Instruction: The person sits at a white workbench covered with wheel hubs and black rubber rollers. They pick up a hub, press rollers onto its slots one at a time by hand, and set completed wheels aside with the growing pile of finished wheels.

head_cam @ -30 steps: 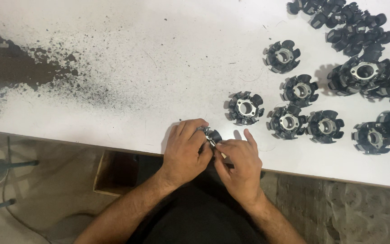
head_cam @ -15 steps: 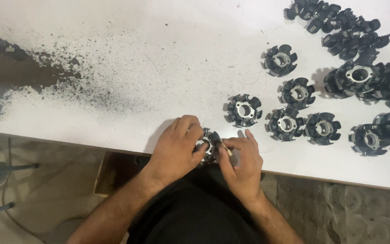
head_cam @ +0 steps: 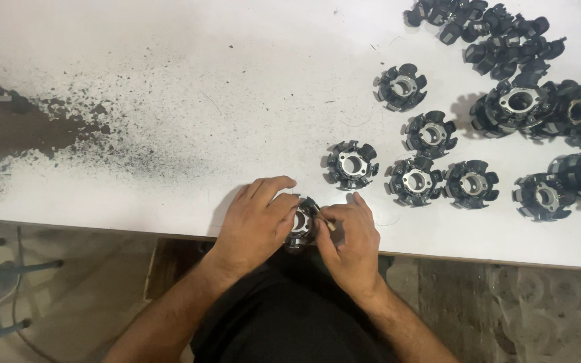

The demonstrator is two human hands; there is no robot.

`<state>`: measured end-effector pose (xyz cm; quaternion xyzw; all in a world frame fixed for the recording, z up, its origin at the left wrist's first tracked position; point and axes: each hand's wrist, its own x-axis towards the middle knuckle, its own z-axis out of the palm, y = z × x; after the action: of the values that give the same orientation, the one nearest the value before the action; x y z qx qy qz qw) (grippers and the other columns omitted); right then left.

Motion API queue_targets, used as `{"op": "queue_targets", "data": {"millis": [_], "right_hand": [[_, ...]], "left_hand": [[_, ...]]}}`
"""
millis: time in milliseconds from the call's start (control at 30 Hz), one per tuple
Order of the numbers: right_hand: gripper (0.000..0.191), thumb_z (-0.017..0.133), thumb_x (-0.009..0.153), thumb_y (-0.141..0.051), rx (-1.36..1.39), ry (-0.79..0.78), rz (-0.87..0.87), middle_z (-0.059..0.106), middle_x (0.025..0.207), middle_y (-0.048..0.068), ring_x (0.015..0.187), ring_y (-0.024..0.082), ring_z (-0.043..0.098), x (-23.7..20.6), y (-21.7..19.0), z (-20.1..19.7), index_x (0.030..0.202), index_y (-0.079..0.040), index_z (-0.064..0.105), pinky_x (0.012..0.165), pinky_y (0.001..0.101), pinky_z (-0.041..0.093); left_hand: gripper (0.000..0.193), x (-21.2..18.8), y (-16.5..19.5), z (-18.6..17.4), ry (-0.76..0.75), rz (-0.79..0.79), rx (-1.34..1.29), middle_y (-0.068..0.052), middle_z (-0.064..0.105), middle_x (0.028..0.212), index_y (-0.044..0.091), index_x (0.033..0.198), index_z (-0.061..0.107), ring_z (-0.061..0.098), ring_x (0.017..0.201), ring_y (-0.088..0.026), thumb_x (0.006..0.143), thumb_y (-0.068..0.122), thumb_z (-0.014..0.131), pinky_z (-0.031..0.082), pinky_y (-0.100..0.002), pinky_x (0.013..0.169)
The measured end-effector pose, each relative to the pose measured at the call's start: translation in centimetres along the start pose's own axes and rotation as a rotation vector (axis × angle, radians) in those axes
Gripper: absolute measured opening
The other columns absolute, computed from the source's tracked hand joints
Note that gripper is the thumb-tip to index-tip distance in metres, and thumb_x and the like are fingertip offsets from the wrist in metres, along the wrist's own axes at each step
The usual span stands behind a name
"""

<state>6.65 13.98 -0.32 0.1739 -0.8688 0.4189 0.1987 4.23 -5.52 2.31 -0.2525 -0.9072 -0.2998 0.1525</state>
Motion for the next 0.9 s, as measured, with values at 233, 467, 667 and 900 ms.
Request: {"op": "queue_targets", "data": {"millis": [233, 467, 667, 900], "right_hand": [[0.02, 0.074, 0.089, -0.001, 0.001, -0.018, -0.02, 0.071, 0.094, 0.008, 0.088, 0.024, 0.071, 0.2, 0.1, -0.1, 0.104, -0.006, 0.062, 0.115, 0.0573, 0.043], [0.022, 0.075, 0.085, 0.0, -0.009, 0.01, -0.093, 0.07, 0.101, 0.01, 0.109, 0.029, 0.068, -0.6, -0.2, 0.1, 0.102, -0.006, 0.064, 0.121, 0.0604, 0.035], [0.022, 0.076, 0.083, -0.001, -0.046, -0.046, -0.102, 0.069, 0.103, 0.01, 0.116, 0.03, 0.064, -1.2, 0.1, 0.6, 0.102, -0.005, 0.066, 0.122, 0.0626, 0.028], [0.024, 0.076, 0.078, -0.001, -0.012, -0.047, -0.133, 0.069, 0.098, 0.009, 0.11, 0.03, 0.064, -1.5, 0.6, 0.7, 0.099, -0.005, 0.066, 0.122, 0.0628, 0.03]], "left_hand": [[0.018, -0.2, -0.6, -0.4, -0.076, 0.11, 0.055, -0.01, 0.062, 0.126, 0.007, 0.098, 0.068, 0.062, 0.12, -0.027, 0.081, 0.01, 0.075, 0.052, -0.043, 0.097], [0.02, -0.9, -0.6, 0.7, -0.127, -0.065, -0.025, -0.01, 0.068, 0.124, 0.003, 0.11, 0.069, 0.07, 0.104, -0.026, 0.092, 0.012, 0.07, 0.058, -0.037, 0.089], [0.021, -2.0, -0.5, 1.2, -0.092, -0.079, -0.029, -0.009, 0.068, 0.122, 0.004, 0.111, 0.07, 0.07, 0.107, -0.026, 0.092, 0.013, 0.071, 0.058, -0.038, 0.093], [0.025, -2.4, -0.1, 1.3, -0.015, 0.031, -0.024, -0.013, 0.066, 0.121, 0.0, 0.107, 0.066, 0.069, 0.109, -0.028, 0.083, 0.006, 0.072, 0.059, -0.037, 0.091]]}}
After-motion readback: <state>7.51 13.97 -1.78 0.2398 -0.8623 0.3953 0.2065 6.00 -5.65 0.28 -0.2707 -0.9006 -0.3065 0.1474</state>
